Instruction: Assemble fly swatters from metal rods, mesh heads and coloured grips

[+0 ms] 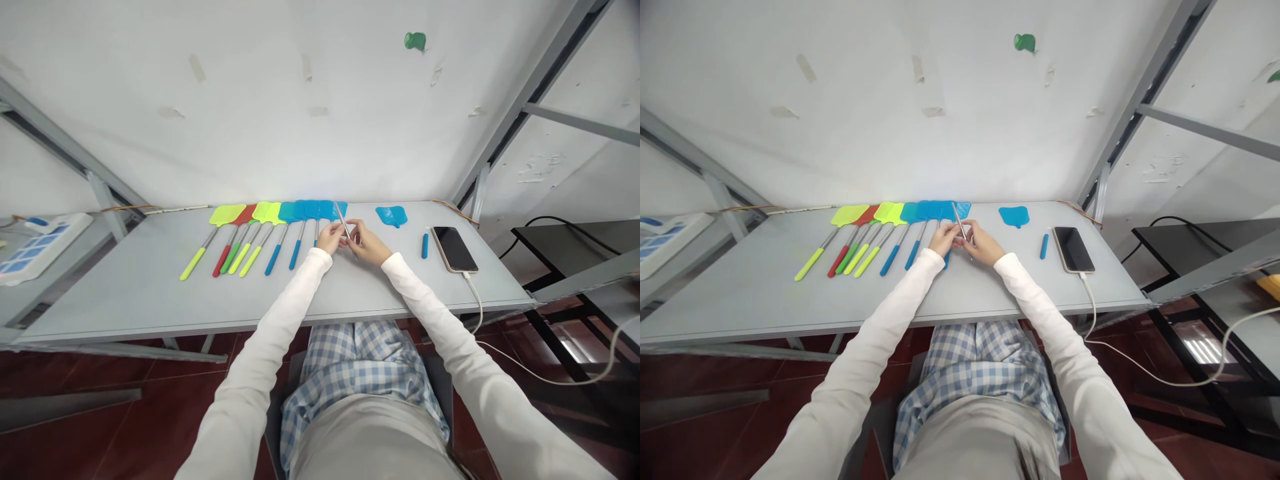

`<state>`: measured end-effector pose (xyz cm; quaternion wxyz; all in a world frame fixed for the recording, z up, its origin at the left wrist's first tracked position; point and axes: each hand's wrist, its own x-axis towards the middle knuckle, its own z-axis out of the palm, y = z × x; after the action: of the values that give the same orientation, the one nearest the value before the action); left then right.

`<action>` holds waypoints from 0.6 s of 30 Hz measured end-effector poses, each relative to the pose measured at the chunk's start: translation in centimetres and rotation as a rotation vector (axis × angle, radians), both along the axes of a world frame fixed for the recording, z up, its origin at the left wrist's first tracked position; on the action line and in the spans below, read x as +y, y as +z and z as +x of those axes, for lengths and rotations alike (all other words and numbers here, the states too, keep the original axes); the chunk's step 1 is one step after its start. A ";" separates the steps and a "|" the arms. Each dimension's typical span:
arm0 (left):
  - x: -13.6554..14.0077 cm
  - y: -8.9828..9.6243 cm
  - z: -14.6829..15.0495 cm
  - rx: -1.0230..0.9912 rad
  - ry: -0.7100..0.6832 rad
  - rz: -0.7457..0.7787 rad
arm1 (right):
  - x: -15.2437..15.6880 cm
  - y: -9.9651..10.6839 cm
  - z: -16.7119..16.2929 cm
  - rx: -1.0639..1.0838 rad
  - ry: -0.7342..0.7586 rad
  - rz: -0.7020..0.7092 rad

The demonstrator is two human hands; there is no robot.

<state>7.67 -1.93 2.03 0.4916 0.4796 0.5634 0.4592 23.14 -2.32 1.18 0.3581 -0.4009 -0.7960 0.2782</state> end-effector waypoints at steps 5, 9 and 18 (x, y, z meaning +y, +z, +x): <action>0.9 -0.6 0.7 -0.159 -0.024 -0.136 | -0.5 0.2 3.0 0.028 -0.115 0.047; 0.9 -1.6 2.0 0.044 -0.070 -0.143 | -0.3 -0.9 2.9 -0.138 -0.161 -0.029; -1.3 -0.6 4.3 0.936 -0.247 0.056 | 0.0 -0.5 6.7 -0.508 -0.686 0.100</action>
<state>11.95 -3.20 1.44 0.2230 0.7111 0.6503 0.1473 29.88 -2.36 0.66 0.2416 -0.6803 -0.6920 -0.0037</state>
